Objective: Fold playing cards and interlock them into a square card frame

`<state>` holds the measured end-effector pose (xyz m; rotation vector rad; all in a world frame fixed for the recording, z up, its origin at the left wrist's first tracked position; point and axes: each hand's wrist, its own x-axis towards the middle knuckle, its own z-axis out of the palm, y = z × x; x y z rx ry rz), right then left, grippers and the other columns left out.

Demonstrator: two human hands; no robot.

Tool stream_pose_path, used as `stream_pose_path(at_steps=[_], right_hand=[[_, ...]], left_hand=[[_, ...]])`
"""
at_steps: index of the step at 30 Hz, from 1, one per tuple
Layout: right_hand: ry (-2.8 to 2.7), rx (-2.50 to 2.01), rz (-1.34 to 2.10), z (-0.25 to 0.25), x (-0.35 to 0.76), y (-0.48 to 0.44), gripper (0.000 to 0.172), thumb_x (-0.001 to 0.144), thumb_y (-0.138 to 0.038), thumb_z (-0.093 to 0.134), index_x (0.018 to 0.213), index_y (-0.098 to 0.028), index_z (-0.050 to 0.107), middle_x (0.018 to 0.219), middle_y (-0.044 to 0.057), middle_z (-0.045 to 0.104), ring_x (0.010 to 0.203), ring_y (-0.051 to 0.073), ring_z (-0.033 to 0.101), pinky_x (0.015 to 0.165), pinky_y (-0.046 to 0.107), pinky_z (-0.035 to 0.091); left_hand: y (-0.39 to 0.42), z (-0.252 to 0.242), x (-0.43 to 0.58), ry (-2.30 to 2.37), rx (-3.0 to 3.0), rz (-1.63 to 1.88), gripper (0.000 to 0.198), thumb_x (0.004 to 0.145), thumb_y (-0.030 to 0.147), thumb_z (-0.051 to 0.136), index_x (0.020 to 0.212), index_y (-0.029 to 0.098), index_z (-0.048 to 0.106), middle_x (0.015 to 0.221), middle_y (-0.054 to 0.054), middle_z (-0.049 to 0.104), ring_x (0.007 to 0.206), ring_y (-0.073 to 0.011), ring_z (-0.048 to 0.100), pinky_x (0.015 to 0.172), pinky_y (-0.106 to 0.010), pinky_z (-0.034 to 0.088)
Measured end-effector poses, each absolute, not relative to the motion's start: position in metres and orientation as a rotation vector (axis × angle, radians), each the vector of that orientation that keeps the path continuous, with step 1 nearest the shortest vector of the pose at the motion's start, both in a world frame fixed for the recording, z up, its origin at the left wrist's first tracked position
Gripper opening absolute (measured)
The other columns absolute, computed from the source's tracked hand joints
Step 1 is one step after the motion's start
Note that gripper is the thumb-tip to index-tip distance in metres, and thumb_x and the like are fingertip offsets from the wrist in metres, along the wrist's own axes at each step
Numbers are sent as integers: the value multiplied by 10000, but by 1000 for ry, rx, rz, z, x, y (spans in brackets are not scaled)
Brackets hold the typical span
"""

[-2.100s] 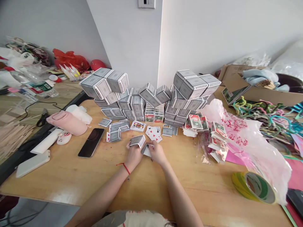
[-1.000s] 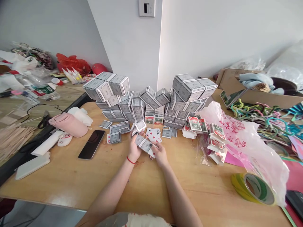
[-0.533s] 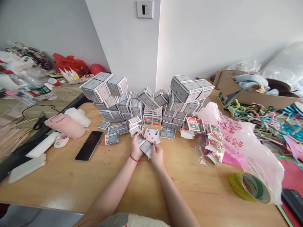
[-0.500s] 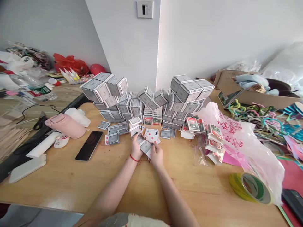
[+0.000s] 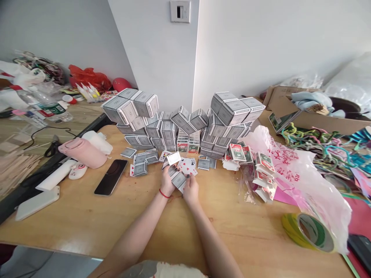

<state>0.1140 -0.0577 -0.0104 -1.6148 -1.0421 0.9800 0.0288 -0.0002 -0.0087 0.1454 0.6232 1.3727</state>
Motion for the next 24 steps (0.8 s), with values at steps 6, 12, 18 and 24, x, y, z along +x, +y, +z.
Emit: stream_pose_path(at_steps=[6,12,18,24], right_hand=[[-791,-1194,1495,-9,127,-59,426,785,-507,430,1043,-181,523,475,-34,484,355,129,462,327,238,391],[-744,-795,1806,-3,154,-65,427,745,-441,559,1086,-185,546,818,64,622,647,184,606,516,342,536],[-1053,-733,1815,-6,155,-67,520,596,-247,744,1080,-209,559,861,32,633,714,156,598,664,308,502],[-1181,-885,1584,-12,148,-66,356,572,-241,758,900,-198,627,735,1,636,639,126,563,576,221,454]], left_hand=[[-10,-1,26,593,179,1309,242,722,371,499,640,144,485,599,-7,515,555,-120,528,608,-275,437],[-7,8,19,607,201,1354,224,744,370,484,822,168,539,580,18,512,517,-113,513,577,-270,439],[-6,5,14,552,181,1250,246,747,389,491,755,146,527,580,2,508,502,-109,499,526,-251,420],[-7,5,16,562,246,1199,310,750,405,503,932,157,540,597,9,517,502,-101,489,521,-244,409]])
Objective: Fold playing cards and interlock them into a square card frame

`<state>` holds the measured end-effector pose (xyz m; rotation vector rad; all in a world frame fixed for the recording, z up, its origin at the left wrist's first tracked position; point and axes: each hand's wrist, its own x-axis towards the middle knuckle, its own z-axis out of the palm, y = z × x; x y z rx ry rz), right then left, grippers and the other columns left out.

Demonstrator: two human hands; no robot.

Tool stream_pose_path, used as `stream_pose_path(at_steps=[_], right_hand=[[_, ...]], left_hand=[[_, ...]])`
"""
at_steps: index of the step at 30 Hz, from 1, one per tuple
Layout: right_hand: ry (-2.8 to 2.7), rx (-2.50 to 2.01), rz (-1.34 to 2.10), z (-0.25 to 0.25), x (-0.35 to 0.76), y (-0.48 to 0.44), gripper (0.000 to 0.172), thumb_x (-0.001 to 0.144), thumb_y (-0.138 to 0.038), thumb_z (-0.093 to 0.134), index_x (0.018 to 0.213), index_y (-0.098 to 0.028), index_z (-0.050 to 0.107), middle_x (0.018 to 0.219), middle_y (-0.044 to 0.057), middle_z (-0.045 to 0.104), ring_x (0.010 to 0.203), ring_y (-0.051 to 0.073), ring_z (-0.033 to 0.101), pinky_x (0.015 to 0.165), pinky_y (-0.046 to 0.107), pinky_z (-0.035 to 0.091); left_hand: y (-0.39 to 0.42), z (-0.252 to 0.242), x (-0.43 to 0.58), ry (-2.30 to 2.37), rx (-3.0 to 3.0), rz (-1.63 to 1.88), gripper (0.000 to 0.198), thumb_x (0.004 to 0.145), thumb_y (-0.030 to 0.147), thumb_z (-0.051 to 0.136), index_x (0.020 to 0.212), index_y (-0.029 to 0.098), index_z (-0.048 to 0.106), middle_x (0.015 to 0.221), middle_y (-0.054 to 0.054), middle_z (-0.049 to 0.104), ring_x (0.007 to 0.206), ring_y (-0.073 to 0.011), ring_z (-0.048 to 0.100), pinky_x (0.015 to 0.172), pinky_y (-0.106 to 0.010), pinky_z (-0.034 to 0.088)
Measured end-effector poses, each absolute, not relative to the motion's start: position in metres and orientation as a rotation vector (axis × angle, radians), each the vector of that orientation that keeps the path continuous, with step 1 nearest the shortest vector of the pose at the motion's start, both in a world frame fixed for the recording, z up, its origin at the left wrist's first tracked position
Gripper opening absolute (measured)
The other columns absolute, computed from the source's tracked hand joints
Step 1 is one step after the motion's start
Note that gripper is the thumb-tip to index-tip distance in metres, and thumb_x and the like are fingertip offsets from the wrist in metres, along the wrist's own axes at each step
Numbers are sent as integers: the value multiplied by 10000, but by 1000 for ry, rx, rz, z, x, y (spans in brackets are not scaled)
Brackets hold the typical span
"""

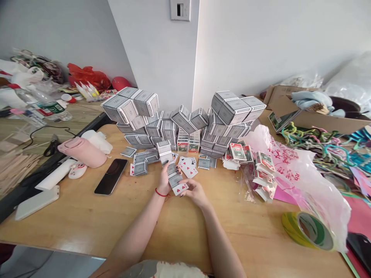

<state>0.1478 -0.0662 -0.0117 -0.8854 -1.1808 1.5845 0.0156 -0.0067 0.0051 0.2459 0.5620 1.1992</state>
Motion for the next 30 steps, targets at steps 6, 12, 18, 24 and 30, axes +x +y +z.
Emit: stream_pose_path(at_steps=[6,12,18,24,30], right_hand=[[-1221,-1021,1392,-16,145,-67,228,622,-344,708,769,-180,650,633,16,634,576,138,556,574,248,449],[-1205,-1163,1273,-20,141,-67,185,635,-349,680,603,-171,645,608,15,640,578,135,546,591,245,440],[-1146,-1219,1231,-15,142,-64,230,663,-387,638,609,-163,645,589,22,639,569,151,561,602,265,448],[-1128,-1272,1184,-16,142,-65,264,695,-411,596,637,-157,644,626,26,642,597,152,557,592,259,445],[-1088,-1284,1167,-20,142,-64,274,691,-421,596,633,-156,638,627,29,635,595,151,549,576,258,442]], left_hand=[[-10,4,22,612,278,1144,357,757,441,500,963,152,543,597,11,532,504,-101,503,546,-255,430],[-10,4,23,579,289,1169,432,776,418,491,1136,179,477,636,2,571,555,-127,558,621,-305,468],[-23,6,20,528,487,1040,494,754,379,542,1186,156,453,1006,-119,626,939,-242,590,802,-376,449],[-55,8,10,620,870,1037,554,612,178,711,1112,178,470,1170,-107,553,1078,-239,512,919,-375,384],[-62,6,6,795,1033,1027,387,684,248,649,1041,171,520,1079,-104,599,994,-216,561,883,-364,409]])
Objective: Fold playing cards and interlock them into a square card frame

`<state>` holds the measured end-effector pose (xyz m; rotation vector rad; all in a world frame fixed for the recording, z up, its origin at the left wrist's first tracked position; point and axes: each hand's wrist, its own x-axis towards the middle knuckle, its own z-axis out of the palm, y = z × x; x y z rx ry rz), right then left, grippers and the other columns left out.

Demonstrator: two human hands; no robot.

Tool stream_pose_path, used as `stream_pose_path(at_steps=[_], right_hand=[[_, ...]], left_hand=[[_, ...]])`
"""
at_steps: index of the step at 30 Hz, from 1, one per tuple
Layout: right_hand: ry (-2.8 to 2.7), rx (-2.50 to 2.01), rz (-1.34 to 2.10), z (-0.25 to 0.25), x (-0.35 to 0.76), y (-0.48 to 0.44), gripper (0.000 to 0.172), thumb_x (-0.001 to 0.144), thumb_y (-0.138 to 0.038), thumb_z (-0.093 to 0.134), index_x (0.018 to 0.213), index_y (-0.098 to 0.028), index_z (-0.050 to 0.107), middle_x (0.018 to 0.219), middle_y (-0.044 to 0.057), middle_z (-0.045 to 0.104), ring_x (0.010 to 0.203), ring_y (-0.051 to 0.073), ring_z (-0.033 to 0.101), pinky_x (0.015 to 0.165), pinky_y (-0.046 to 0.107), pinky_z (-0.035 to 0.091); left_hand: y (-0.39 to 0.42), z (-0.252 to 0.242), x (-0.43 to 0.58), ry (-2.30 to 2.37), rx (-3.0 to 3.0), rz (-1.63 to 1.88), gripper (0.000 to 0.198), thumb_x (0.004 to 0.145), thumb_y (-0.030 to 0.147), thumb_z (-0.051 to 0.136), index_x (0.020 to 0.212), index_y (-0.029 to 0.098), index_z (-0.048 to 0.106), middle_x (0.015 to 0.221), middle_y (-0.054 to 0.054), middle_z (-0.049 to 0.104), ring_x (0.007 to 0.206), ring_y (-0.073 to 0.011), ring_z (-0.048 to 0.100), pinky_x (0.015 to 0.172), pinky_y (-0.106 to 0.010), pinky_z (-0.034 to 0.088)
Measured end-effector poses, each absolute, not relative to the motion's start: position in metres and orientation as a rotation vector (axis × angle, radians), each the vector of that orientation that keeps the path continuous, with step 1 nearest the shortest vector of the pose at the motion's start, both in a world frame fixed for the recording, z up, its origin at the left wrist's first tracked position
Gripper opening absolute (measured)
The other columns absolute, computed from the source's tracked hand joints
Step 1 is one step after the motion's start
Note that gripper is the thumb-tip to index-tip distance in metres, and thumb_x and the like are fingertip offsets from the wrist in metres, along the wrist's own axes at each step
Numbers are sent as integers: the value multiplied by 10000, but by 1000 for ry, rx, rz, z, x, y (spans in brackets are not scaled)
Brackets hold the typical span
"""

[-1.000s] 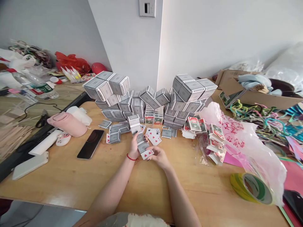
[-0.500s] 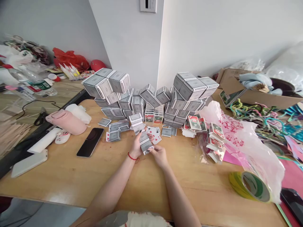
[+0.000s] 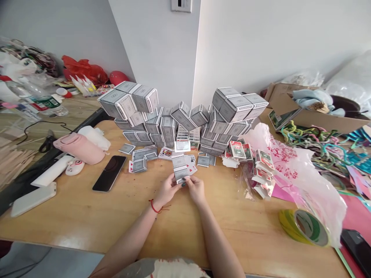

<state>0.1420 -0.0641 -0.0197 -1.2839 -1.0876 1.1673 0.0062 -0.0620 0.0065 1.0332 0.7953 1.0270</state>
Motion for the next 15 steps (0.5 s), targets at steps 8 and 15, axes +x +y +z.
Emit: stream_pose_path(at_steps=[8,15], right_hand=[[-1064,-1269,1232,-15,140,-65,309,706,-470,584,678,-165,629,602,43,650,530,170,589,560,301,491],[-1116,-1248,1260,-12,142,-66,320,740,-477,555,686,-164,596,601,49,654,517,168,607,563,297,494]], left_hand=[[-58,-2,8,869,1033,1012,244,712,305,611,894,150,565,878,-80,651,792,-181,593,705,-274,434],[-56,-10,7,949,1101,1010,185,717,314,596,791,147,572,753,-52,628,684,-157,551,611,-240,388]])
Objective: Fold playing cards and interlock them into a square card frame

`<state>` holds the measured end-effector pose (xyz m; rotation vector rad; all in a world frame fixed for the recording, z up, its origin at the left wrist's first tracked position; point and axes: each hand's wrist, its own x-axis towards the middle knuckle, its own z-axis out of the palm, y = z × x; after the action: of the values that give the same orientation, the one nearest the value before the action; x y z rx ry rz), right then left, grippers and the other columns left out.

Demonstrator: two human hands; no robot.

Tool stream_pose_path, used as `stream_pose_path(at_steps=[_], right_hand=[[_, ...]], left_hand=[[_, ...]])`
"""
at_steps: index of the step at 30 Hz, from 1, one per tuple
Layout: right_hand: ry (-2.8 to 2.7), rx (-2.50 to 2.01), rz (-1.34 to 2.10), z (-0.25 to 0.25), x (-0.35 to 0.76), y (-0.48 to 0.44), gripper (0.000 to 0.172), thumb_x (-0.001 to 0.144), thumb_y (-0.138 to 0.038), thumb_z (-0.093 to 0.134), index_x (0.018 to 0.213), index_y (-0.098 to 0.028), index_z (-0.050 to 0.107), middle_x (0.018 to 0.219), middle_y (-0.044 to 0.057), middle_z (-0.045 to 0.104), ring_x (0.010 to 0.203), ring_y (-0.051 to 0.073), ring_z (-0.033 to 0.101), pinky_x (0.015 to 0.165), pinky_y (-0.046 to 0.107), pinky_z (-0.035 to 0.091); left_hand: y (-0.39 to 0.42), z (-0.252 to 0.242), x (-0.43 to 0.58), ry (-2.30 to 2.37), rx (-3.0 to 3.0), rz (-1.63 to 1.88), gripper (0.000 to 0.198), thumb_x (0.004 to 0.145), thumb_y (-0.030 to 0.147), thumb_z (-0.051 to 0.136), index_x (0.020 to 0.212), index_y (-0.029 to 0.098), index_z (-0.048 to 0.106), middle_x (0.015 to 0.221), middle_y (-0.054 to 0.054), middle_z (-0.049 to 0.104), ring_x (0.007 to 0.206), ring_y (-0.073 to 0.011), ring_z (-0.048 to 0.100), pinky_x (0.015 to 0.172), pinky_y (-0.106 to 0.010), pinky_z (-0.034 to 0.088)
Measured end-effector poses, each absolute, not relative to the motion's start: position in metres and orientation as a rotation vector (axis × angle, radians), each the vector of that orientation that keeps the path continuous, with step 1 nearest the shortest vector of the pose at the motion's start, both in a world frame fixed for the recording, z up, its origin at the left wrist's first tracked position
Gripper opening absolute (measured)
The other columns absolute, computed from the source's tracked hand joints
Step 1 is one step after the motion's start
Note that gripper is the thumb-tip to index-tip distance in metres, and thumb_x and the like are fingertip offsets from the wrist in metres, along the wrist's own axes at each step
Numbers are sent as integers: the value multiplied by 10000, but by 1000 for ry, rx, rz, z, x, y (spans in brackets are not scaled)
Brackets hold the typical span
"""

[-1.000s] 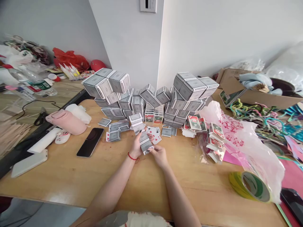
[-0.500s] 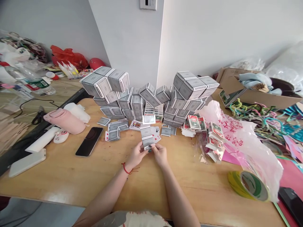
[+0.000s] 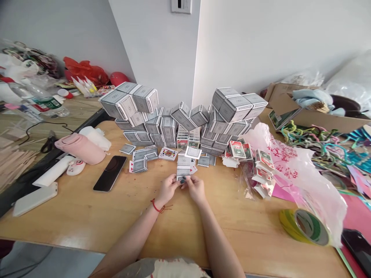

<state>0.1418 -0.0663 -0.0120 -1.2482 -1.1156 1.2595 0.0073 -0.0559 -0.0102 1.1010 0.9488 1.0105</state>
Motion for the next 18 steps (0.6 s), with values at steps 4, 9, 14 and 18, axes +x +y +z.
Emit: stream_pose_path(at_steps=[4,9,14,18], right_hand=[[-1131,-1192,1317,-11,144,-66,331,744,-489,543,724,-163,596,647,49,663,535,165,618,565,295,501],[-1156,-1195,1329,-13,146,-65,342,740,-505,536,706,-167,570,638,46,657,523,159,615,532,280,500],[-1168,-1205,1343,-18,144,-64,336,732,-493,547,683,-162,573,603,57,648,503,157,605,526,283,501],[-1133,-1210,1284,-20,142,-63,344,616,-477,658,736,-164,577,585,39,639,470,166,586,486,307,504]], left_hand=[[-55,-11,7,956,1124,1016,167,733,310,574,766,147,566,708,-43,607,648,-147,533,589,-234,378],[-55,-2,10,996,1114,1025,174,719,319,580,695,148,555,627,-14,576,578,-126,500,547,-222,370],[-53,-2,13,980,1030,1028,178,691,308,601,649,141,555,584,-3,553,531,-109,469,523,-218,367],[-52,-10,12,956,969,1056,127,676,266,603,661,144,571,637,-20,582,594,-131,505,570,-233,395]])
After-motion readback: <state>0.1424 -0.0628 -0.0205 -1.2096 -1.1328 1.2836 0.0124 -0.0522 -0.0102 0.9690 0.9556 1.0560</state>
